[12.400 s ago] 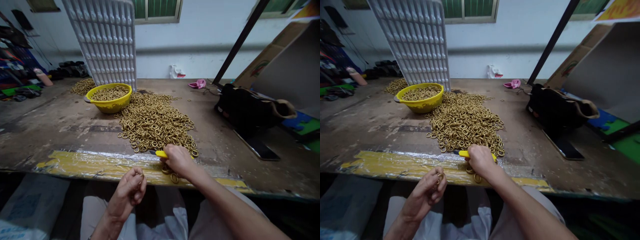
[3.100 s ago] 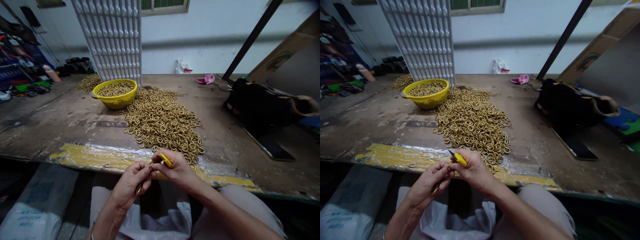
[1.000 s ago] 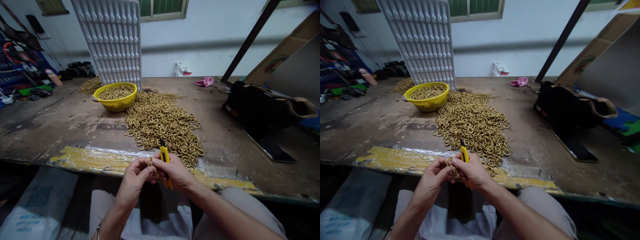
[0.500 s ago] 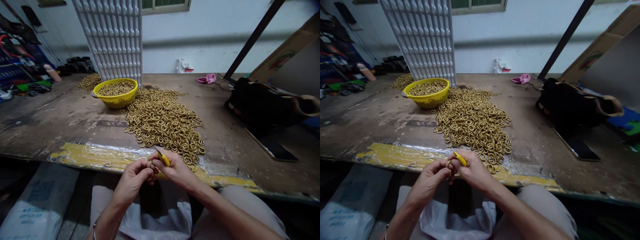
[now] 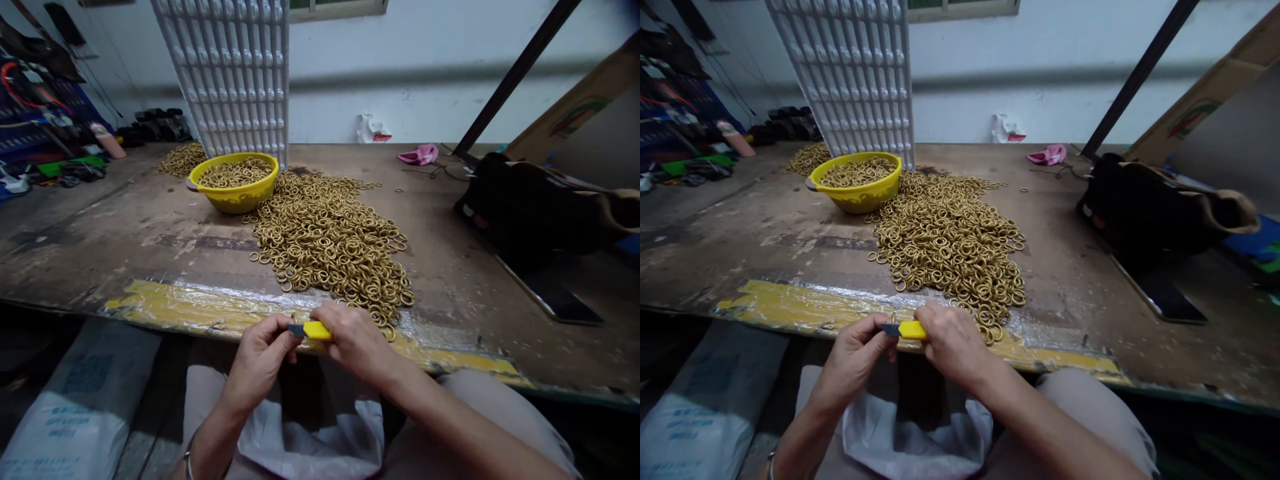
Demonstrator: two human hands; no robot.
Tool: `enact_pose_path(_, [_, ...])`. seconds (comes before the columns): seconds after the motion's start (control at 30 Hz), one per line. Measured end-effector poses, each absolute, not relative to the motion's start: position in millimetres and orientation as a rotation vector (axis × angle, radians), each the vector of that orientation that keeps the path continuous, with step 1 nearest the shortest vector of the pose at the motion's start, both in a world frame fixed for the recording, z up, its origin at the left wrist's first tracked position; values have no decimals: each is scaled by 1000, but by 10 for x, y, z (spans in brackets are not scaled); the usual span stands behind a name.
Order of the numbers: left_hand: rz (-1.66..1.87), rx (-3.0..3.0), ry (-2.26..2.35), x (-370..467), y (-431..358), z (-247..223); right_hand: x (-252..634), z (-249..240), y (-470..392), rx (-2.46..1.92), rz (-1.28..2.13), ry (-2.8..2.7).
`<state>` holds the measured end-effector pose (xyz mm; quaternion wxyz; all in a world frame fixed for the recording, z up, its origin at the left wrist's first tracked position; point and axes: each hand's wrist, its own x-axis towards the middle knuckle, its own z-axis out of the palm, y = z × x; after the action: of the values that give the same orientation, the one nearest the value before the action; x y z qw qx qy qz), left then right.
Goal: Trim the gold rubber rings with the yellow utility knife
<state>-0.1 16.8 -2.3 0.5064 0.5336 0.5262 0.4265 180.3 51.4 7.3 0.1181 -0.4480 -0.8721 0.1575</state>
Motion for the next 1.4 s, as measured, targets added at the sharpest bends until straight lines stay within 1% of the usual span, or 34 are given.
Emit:
enact_pose_path(0.27, [952,1355,1238,-33,179,-15,1786,114,524,-1334,497,-2621])
enact_pose_path(0.47, [971,1406,1211,-62,187,5,1704,126,526,-1424,336,-2675])
enact_pose_path(0.57, [1017,1347,1141,-91,110,49,1697,118,594,-1561,308,-2628])
enact_pose_path(0.67, [1002,1351,943,-96,3,100,1761,118,699,-1780,323,-2491])
enact_pose_path(0.73, [994,1314,882,-78,-19,89,1796,138,737,-1718,470,-2345])
enact_pose_path(0.87, [1190,1017,1017,-11,95,-56,1753,184,687,-1333,1189,-1969])
enact_pose_path(0.93, [1228,963,1093,27,164,-135,1708,181,635,-1197,1428,-1820])
enact_pose_path(1.1, [1195,988,1211,140,194,-232,1634,94,552,-1017,1708,-1561])
enact_pose_path(1.27, [1194,978,1194,212,141,-228,1587,48,531,-997,1839,-1334])
enact_pose_path(1.4, [1191,1031,1225,229,108,-226,1570,25,537,-930,1949,-1301])
